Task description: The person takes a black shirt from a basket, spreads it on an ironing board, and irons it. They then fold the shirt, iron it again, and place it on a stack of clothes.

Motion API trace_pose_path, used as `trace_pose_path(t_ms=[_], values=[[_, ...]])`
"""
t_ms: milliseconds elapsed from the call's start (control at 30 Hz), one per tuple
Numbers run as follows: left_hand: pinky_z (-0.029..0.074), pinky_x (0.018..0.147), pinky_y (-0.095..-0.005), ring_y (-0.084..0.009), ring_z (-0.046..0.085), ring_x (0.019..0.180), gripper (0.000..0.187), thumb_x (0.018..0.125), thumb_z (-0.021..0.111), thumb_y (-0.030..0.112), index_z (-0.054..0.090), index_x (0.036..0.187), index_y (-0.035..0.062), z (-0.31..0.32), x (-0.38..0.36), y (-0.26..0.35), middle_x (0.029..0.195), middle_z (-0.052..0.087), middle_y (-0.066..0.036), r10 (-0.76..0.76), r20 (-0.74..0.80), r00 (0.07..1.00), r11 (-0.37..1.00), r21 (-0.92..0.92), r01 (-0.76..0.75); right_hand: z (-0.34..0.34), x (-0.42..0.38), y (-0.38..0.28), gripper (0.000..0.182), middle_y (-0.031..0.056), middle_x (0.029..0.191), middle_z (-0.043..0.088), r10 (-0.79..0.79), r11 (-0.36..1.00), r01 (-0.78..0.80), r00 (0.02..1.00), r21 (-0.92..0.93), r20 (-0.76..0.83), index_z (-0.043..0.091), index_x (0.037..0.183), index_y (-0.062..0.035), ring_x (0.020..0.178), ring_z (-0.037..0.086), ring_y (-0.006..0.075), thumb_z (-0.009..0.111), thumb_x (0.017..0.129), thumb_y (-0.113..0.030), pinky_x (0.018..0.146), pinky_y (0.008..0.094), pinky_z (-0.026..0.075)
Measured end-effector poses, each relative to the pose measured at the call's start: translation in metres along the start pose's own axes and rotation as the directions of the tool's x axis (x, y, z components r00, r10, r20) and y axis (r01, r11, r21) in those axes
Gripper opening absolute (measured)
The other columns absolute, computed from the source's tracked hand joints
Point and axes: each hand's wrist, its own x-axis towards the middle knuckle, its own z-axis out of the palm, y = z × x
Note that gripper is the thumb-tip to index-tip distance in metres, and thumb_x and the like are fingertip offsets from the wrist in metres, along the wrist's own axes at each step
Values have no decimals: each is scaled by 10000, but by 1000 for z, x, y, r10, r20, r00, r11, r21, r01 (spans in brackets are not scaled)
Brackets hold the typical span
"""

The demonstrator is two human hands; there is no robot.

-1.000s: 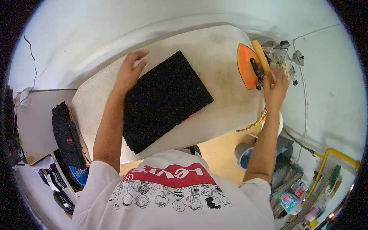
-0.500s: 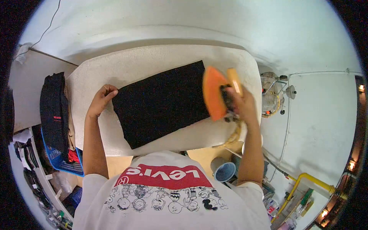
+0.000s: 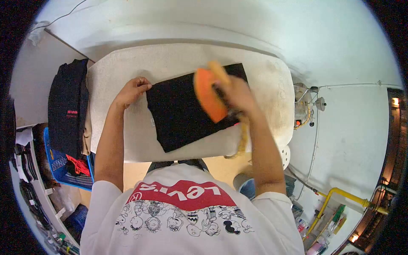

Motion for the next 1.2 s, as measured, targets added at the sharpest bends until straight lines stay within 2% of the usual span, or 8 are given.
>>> trace_pose_path(t_ms=[100,300,533,633,800,867,1000,1200], values=[[412,724,-262,-112,496,757,163,894,607,209,640,899,50,-1,5,-4,816,588,1,-9,54,999,999,-39,11,96,-41,-22,622,233,944,670,-334,878,357,934,-320,127,544,1199,3,913,657,372,509,905,-544,811,477,514],[398,721,-241,-95,493,762,181,914,595,250,630,908,72,-4,0,8,842,592,13,-69,81,994,997,-11,70,147,-102,-67,498,190,875,679,-361,861,471,832,-193,421,605,1061,-61,821,681,364,538,886,-522,706,495,533],[422,800,-264,-121,536,833,211,820,739,231,622,864,61,5,-8,12,826,579,1,63,50,997,997,-58,-60,32,-72,40,612,218,951,669,-26,974,10,997,-225,-70,569,1197,-65,855,663,375,554,866,-579,785,460,521],[406,838,-263,-123,536,878,190,850,701,168,584,949,55,10,-14,23,880,580,2,4,74,997,1000,-4,-4,-40,-48,134,506,170,704,633,85,980,-151,907,-133,-412,620,938,-23,611,625,320,577,892,-525,558,412,486],[404,887,-279,-148,536,990,295,819,709,88,541,1059,49,24,-10,31,1013,576,-34,87,29,996,982,164,-90,-111,-36,185,447,137,804,646,365,931,-334,877,150,-312,624,1100,-30,687,626,307,638,878,-417,607,395,480],[394,888,-283,-146,521,981,285,811,709,66,536,1038,55,20,-4,26,1006,558,-23,-7,51,999,986,167,-1,-107,-19,185,467,171,1064,609,-488,713,-158,587,-683,-645,592,1217,-61,961,590,317,681,828,-302,779,425,474],[362,877,-282,-142,474,909,272,784,703,10,505,957,76,24,-21,49,924,489,4,78,71,994,979,180,-90,-64,59,140,480,127,1200,546,-562,792,263,666,-551,-491,580,1258,-181,1146,480,343,659,786,-149,894,461,447],[357,860,-274,-137,455,874,276,751,692,-35,481,899,61,23,-65,91,874,454,-19,274,47,960,916,290,-276,-71,132,109,144,129,793,644,-598,745,582,799,-326,60,583,861,-47,791,633,312,673,770,-113,734,410,498]])
